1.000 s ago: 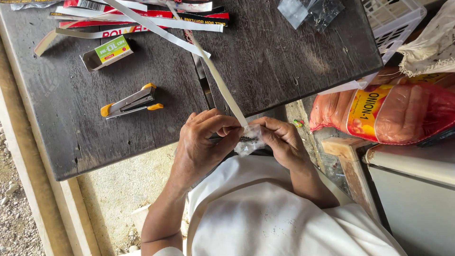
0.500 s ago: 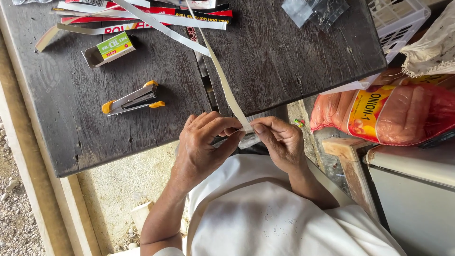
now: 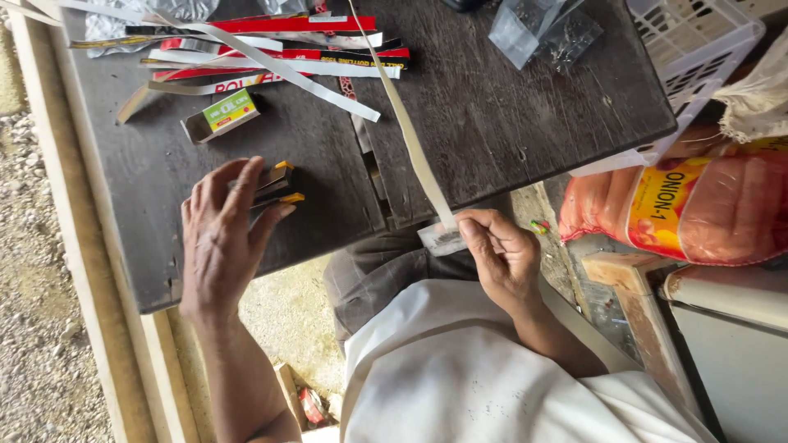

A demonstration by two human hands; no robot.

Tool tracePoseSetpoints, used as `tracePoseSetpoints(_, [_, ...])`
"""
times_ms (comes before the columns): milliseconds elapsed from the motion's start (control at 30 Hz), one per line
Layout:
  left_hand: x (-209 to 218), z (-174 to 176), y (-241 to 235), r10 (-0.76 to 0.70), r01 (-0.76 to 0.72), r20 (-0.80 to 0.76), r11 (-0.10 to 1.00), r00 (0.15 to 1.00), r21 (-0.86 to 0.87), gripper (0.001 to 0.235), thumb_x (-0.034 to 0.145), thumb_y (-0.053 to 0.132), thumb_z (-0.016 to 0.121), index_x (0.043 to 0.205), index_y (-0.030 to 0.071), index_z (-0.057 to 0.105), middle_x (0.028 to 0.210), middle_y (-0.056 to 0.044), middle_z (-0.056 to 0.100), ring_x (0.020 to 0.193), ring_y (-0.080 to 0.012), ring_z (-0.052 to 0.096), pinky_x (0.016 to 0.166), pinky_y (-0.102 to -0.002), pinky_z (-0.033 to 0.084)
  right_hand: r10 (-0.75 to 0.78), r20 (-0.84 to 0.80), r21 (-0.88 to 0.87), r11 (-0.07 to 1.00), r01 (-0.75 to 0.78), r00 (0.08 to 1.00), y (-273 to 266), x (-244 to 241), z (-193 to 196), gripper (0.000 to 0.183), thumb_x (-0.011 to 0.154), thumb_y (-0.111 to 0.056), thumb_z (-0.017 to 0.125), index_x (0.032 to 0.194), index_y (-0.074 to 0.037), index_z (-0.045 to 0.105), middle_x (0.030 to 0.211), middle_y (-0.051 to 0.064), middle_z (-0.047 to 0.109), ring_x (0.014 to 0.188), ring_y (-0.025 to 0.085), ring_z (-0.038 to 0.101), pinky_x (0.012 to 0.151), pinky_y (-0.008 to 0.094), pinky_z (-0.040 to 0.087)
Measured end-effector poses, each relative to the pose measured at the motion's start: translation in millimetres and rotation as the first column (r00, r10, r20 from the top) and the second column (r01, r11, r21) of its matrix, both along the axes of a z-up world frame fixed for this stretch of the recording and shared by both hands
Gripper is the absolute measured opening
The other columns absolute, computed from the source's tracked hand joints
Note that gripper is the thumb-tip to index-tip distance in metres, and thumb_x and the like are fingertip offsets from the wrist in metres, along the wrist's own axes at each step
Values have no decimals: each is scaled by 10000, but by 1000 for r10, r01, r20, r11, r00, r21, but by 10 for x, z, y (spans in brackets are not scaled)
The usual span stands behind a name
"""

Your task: The person assembles small components by inserting narrow white strips into small plastic sleeves and organizing them with other small parts on a table.

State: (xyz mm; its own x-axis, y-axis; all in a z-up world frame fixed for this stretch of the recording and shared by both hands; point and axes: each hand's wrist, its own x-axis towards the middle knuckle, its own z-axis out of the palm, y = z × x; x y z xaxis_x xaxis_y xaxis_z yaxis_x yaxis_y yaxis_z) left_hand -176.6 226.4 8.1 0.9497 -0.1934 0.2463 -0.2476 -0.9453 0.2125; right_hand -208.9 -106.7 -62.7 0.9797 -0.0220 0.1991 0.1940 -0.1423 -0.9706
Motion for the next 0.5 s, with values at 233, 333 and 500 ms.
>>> tracePoseSetpoints(233, [2,-77,-94,-58,78,187,992,981,-101,438,998,321,742,1330,45,671,1049,-138,594,999,-347,592,865,-462,436,-37,154,60,998,28,987,-4,101,-52,157,1027,-41,609,1039,43,741,832,133,752,863,112,663,775,329,586])
tracePoseSetpoints(333, [-54,-121,-318,-202,246,174,927,964,-282,506,948,285,750,1375,42,629,1087,-167,615,973,-385,649,821,-473,512,-54,264,30,998,47,963,-14,108,-64,151,1021,-15,604,1021,76,724,836,156,733,832,141,670,786,371,588])
tracePoseSetpoints(500, [-181,-142,-767,-363,420,228,857,903,-300,578,867,227,821,1392,64,641,1097,-148,660,978,-309,681,825,-414,548,-15,438,-24,999,28,899,47,132,107,151,999,10,598,988,100,718,870,198,733,800,299,709,816,424,588])
